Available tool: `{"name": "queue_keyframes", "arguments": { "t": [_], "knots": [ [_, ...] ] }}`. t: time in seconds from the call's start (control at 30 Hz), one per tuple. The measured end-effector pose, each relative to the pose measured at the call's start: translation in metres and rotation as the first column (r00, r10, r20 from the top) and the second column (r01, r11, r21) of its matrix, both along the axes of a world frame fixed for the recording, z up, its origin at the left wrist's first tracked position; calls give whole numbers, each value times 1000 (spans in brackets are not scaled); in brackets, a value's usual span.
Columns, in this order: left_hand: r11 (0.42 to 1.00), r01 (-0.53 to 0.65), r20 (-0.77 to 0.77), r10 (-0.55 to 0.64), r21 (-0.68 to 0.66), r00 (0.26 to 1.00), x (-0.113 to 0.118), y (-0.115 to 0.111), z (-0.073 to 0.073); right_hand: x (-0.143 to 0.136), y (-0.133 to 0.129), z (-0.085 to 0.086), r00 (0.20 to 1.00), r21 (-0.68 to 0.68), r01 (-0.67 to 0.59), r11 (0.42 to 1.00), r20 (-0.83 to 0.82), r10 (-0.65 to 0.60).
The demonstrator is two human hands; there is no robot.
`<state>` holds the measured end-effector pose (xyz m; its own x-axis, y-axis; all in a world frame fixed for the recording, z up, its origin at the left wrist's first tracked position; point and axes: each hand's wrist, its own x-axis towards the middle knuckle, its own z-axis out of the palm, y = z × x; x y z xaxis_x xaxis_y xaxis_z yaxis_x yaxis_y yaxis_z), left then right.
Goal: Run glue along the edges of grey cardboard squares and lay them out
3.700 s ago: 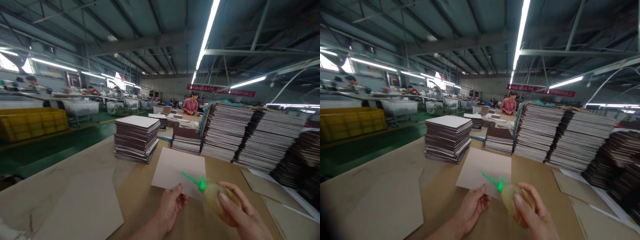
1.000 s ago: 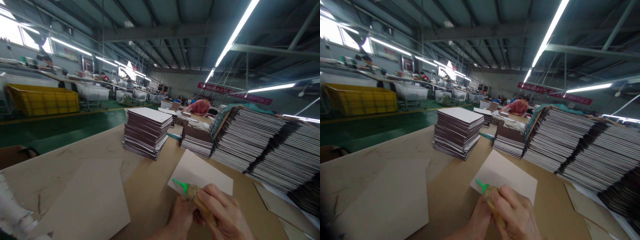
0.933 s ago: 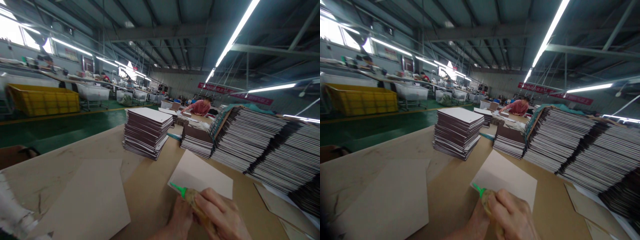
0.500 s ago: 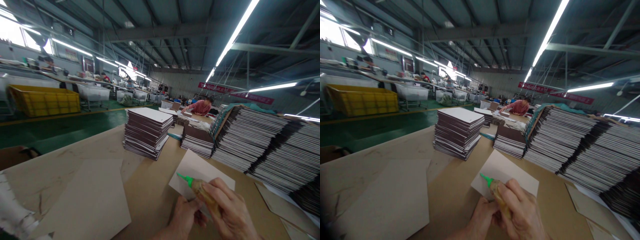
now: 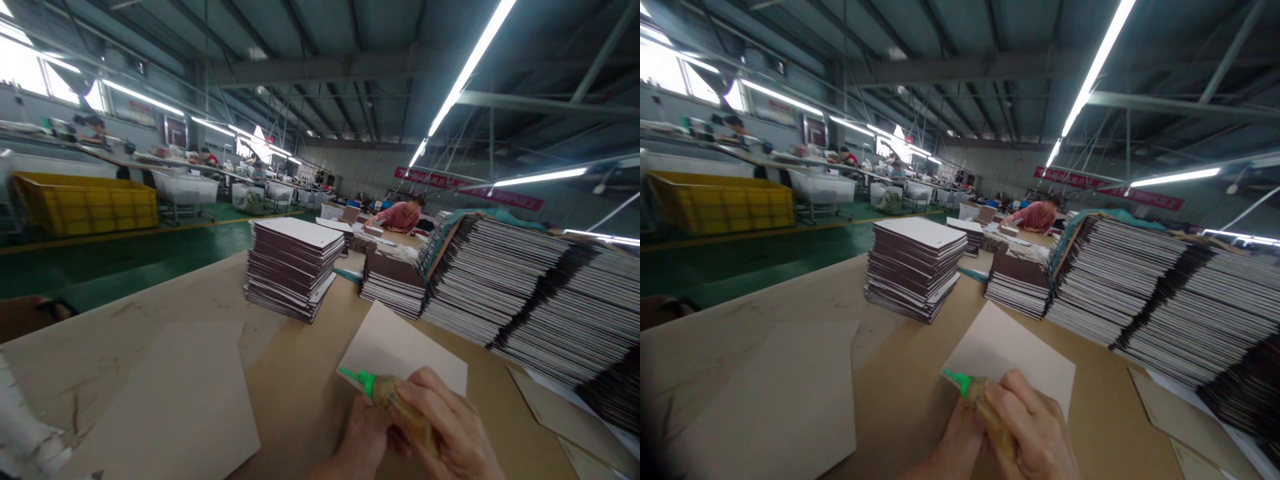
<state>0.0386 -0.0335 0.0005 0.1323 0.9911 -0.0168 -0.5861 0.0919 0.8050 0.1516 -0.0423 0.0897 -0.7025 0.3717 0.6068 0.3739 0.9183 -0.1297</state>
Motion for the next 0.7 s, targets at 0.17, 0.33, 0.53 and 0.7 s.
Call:
{"name": "queue_keyframes", "arguments": {
  "t": [0.17, 0.33, 0.53, 0.7],
  "knots": [
    [999, -29, -18, 29, 33, 999, 2, 3, -4, 0, 4, 1, 1000, -87, 9, 996, 14, -8],
    [999, -27, -17, 26, -22, 1000, 9, 6, -10, 4, 12, 4, 983, -11, 116, 993, -140, -117],
    [999, -29, -30, 27, -45, 999, 8, 7, -13, 4, 12, 2, 997, -72, 56, 996, -52, -60],
    [999, -3, -26, 2, -42, 1000, 6, 9, -12, 6, 13, 1, 979, 34, 166, 986, -125, -160]
  ]
}}
